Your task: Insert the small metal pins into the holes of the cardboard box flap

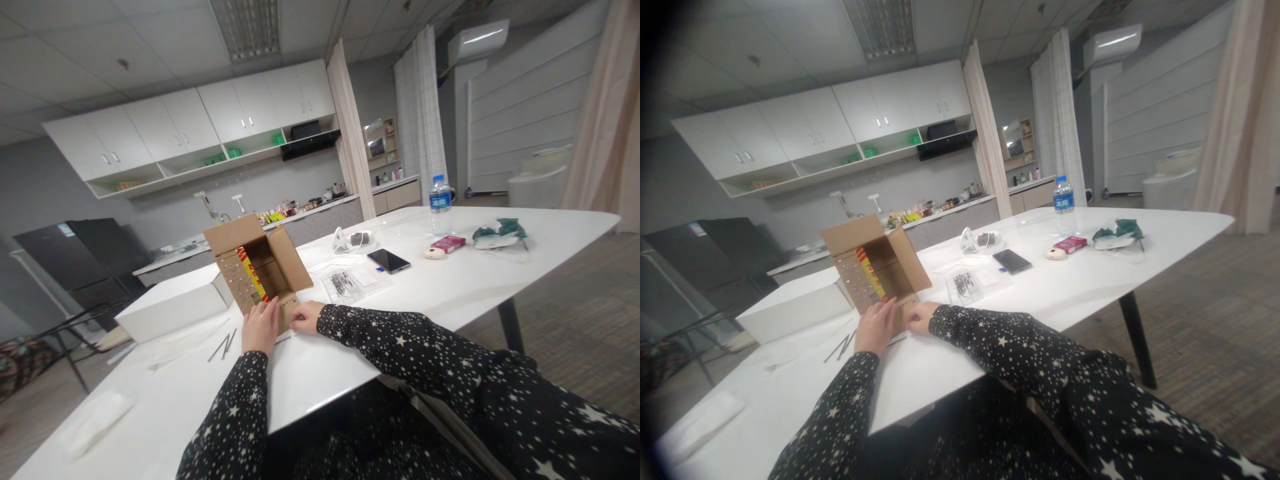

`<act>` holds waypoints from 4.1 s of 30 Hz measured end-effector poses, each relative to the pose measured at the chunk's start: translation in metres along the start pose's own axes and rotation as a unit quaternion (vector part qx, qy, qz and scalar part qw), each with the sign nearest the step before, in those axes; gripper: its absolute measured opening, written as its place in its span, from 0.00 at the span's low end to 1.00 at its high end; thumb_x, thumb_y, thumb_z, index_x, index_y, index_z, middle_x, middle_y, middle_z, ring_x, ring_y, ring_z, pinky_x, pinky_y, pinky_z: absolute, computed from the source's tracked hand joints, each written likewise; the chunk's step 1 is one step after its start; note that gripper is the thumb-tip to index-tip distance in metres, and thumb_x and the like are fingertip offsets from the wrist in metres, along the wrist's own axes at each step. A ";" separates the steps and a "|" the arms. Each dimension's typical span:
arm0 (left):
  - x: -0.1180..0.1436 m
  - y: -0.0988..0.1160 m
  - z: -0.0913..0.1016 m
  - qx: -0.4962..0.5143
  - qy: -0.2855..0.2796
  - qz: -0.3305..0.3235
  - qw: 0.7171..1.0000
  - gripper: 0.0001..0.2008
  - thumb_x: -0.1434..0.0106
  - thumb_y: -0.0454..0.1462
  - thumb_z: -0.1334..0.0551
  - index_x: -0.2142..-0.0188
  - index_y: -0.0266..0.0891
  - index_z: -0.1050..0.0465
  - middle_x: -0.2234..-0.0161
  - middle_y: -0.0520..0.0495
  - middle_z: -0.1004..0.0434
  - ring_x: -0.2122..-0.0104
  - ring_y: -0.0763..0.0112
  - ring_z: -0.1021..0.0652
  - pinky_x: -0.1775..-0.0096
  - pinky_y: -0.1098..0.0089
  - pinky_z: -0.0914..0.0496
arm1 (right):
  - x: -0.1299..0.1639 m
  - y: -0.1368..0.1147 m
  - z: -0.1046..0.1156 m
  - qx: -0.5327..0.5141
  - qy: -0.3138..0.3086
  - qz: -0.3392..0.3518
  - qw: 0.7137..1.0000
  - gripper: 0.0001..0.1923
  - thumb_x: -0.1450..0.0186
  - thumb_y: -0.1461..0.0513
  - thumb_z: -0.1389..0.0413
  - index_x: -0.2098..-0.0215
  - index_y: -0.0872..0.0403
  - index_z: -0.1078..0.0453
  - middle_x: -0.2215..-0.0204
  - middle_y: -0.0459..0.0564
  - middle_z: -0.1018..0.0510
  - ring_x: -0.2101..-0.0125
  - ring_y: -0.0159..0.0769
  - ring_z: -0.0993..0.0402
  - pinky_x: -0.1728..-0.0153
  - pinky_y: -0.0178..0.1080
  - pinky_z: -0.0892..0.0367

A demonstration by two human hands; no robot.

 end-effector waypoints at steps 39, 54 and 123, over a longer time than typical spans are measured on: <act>0.000 0.001 0.006 0.010 -0.024 0.053 0.998 0.12 0.37 0.42 0.50 0.64 0.41 0.30 0.63 0.45 0.27 0.60 0.62 0.29 0.61 0.63 0.38 | -0.003 0.002 -0.003 0.006 -0.001 0.002 1.000 0.12 0.44 0.58 0.46 0.68 0.55 0.24 0.76 0.45 0.25 0.75 0.29 0.34 0.75 0.30 0.44; 0.000 0.001 0.006 0.014 0.005 0.043 0.999 0.12 0.37 0.41 0.51 0.63 0.42 0.30 0.62 0.46 0.26 0.60 0.62 0.29 0.61 0.64 0.39 | 0.000 -0.001 0.000 0.006 -0.008 -0.008 1.000 0.12 0.43 0.58 0.46 0.67 0.54 0.24 0.75 0.46 0.24 0.74 0.30 0.33 0.74 0.31 0.42; -0.001 0.004 0.012 0.033 -0.024 0.057 0.998 0.10 0.40 0.39 0.48 0.64 0.42 0.30 0.63 0.46 0.26 0.59 0.62 0.30 0.59 0.63 0.39 | 0.008 -0.019 -0.016 0.008 -0.006 0.160 0.987 0.20 0.50 0.52 0.37 0.65 0.56 0.29 0.71 0.46 0.30 0.72 0.29 0.35 0.68 0.33 0.39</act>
Point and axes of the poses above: each hand's wrist, its own x-axis away from the middle knuckle, its own z-axis out of the back of the hand, y = z × x, the point moved 1 cm from there along -x, towards the middle knuckle
